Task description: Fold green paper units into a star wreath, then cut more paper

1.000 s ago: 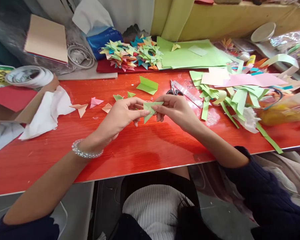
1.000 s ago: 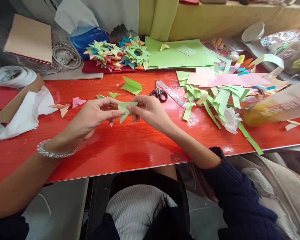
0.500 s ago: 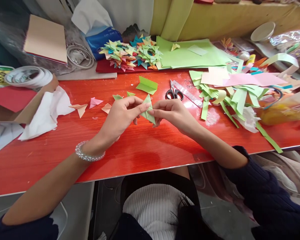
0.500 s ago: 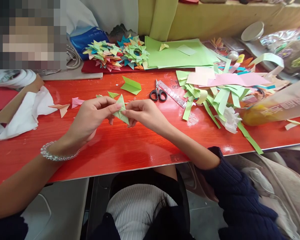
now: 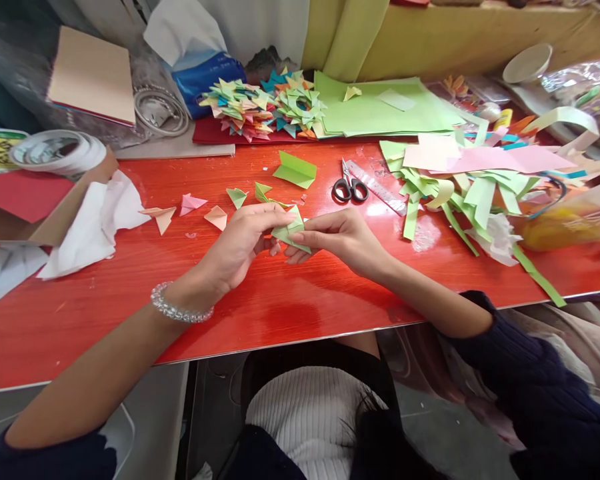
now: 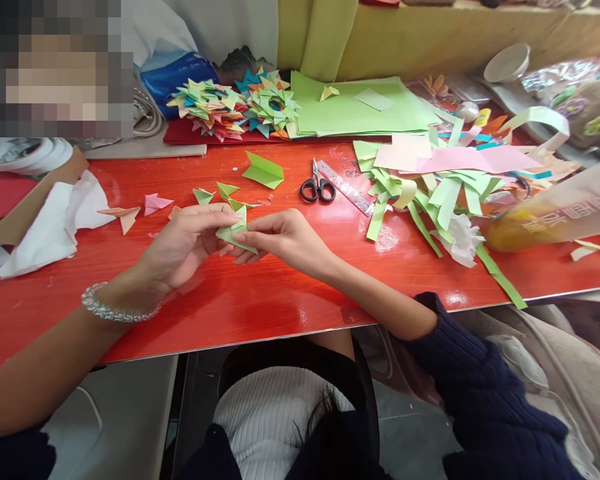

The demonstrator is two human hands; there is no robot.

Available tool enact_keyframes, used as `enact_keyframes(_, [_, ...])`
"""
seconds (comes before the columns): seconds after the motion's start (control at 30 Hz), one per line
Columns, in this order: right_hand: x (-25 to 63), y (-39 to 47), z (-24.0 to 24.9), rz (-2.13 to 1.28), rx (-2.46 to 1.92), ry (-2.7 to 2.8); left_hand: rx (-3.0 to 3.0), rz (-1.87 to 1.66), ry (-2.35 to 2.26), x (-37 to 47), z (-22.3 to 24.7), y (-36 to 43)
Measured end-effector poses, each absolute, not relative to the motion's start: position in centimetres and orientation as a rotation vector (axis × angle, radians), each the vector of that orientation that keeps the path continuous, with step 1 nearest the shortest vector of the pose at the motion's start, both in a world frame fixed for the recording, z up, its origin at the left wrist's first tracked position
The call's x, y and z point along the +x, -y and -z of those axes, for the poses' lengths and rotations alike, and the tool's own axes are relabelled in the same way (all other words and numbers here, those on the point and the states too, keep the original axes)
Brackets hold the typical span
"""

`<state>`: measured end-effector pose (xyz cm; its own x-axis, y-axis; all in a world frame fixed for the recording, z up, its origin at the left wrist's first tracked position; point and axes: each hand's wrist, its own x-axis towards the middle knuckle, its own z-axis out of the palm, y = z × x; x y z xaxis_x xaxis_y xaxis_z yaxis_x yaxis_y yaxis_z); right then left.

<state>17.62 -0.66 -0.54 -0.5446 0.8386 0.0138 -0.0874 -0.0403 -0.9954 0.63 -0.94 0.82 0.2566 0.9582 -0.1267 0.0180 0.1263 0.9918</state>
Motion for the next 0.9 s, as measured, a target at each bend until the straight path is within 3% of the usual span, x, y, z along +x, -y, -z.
enact_keyframes(0.13, [17.6,0.5,0.7,-1.64,-0.889,1.465,1.814,-1.173,-1.198,0.0,-0.6,0.3])
enact_keyframes(0.27, [17.7,0.4,0.6,-1.609,-0.855,1.44,2.173,-1.092,-1.038,-0.7,-0.5,-0.3])
enact_keyframes(0.53, [17.7,0.6,0.4,-1.508,-0.774,1.476,2.099,-0.975,-1.024,-1.6,-0.2,-0.3])
enact_keyframes(0.9, [17.6,0.7,0.7,-1.441,-0.786,1.44,2.067,-1.141,-1.114,-0.8,-0.5,0.5])
